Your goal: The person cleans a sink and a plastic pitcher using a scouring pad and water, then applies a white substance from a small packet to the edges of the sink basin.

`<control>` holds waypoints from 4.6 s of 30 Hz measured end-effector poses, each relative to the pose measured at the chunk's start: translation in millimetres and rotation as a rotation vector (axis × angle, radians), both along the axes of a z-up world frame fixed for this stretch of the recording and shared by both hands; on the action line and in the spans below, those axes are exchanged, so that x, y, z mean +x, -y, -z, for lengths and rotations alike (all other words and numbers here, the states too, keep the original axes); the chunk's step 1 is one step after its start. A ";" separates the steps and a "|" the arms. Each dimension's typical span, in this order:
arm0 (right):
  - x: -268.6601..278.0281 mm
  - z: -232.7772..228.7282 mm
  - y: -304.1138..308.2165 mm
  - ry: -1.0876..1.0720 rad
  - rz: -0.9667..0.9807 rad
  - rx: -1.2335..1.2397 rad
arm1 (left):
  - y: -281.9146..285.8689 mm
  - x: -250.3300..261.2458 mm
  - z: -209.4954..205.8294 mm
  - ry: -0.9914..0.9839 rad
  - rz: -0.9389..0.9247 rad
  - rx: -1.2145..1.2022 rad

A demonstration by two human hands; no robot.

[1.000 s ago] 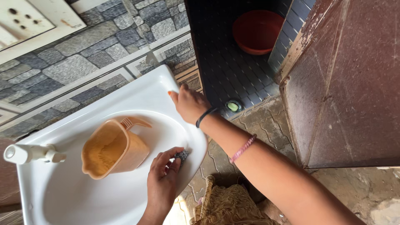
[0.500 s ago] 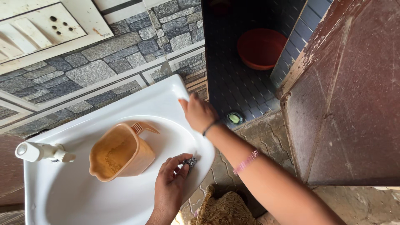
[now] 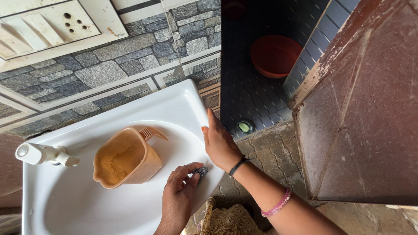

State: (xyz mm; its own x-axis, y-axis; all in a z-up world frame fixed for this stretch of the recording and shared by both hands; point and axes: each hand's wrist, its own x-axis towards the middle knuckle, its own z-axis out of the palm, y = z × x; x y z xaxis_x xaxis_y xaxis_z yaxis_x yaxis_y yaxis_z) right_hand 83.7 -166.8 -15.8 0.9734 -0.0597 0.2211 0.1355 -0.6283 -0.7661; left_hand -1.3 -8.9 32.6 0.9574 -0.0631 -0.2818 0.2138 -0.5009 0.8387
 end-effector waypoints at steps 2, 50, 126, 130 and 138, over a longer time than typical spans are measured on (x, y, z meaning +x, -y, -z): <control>18.6 -10.6 -0.3 -0.152 0.012 -0.025 | 0.8 0.6 -1.3 0.034 -0.004 -0.030; 61.9 -31.7 -205.7 -0.258 -0.707 -0.500 | -189.9 39.9 7.7 0.475 -0.481 -0.180; 22.5 58.9 75.5 -0.563 -0.359 1.972 | 137.6 197.3 -17.0 0.651 0.955 1.653; 22.0 49.4 88.0 -0.513 -0.380 1.865 | 151.5 204.6 -29.7 0.577 0.871 1.665; 7.7 41.3 99.5 -0.559 -0.346 1.734 | 131.4 201.2 2.2 0.517 0.902 1.464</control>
